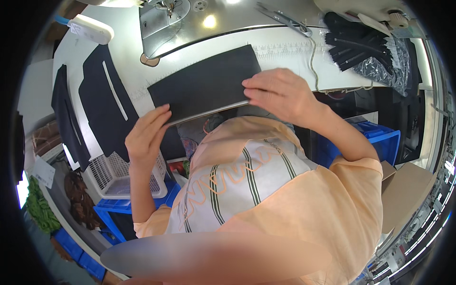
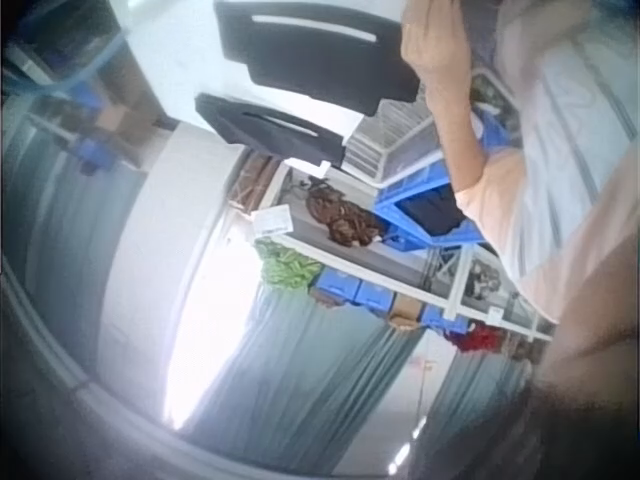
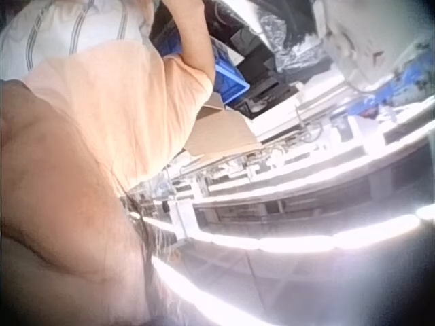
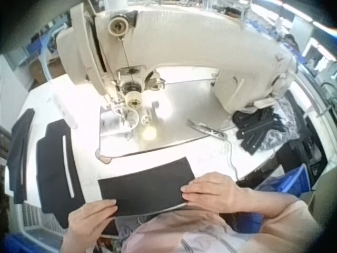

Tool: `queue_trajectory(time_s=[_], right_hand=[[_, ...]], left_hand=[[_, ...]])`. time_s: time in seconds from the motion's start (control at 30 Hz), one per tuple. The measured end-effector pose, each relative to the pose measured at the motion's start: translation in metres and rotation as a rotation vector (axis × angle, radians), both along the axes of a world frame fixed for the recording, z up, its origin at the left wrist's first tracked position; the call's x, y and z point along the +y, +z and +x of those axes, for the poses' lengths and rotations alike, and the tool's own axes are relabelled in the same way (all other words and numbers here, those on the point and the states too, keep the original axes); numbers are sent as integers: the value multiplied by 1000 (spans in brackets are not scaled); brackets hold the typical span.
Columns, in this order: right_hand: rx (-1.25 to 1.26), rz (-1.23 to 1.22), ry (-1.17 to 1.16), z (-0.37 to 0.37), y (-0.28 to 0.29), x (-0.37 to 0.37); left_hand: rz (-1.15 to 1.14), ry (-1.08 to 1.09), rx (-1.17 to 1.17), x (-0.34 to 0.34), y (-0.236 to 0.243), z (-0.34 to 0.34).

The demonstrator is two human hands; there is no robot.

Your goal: The user is using a sewing machine to stitch together pieces of black leather, including a section with a zipper.

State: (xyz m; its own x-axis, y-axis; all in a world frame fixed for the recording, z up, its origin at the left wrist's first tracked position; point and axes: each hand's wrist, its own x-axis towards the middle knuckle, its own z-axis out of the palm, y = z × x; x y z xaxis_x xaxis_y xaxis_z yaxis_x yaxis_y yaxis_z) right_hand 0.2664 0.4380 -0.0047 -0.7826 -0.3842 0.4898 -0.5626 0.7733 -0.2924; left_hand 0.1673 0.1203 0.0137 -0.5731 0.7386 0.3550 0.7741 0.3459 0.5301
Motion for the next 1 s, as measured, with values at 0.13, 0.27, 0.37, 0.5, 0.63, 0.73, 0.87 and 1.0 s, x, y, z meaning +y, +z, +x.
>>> queue_trajectory(time_s=[0.13, 0.27, 0.37, 0.5, 0.63, 0.73, 0.87, 1.0], right_hand=[[-242, -209, -123, -17, 16, 1], [-196, -273, -246, -24, 14, -12], [-160, -209, -297, -27, 14, -16], [-158, -201, -327, -28, 13, -17], [-134, -159, -344, -30, 11, -18], [-115, -142, -352, -32, 10, -18], [-216, -212, -362, -32, 10, -16], [-62, 92, -352, -35, 6, -29]], left_hand=[[-35, 58, -291, 8, 10, -20], [57, 90, -659, 7, 11, -31], [44, 138, -671, 9, 14, -31], [76, 209, -607, 12, 7, -30], [90, 233, -590, 13, 6, -25], [120, 300, -606, 17, 6, -21], [-60, 229, -470, 18, 7, -23], [-232, 141, 334, 13, 0, -1]])
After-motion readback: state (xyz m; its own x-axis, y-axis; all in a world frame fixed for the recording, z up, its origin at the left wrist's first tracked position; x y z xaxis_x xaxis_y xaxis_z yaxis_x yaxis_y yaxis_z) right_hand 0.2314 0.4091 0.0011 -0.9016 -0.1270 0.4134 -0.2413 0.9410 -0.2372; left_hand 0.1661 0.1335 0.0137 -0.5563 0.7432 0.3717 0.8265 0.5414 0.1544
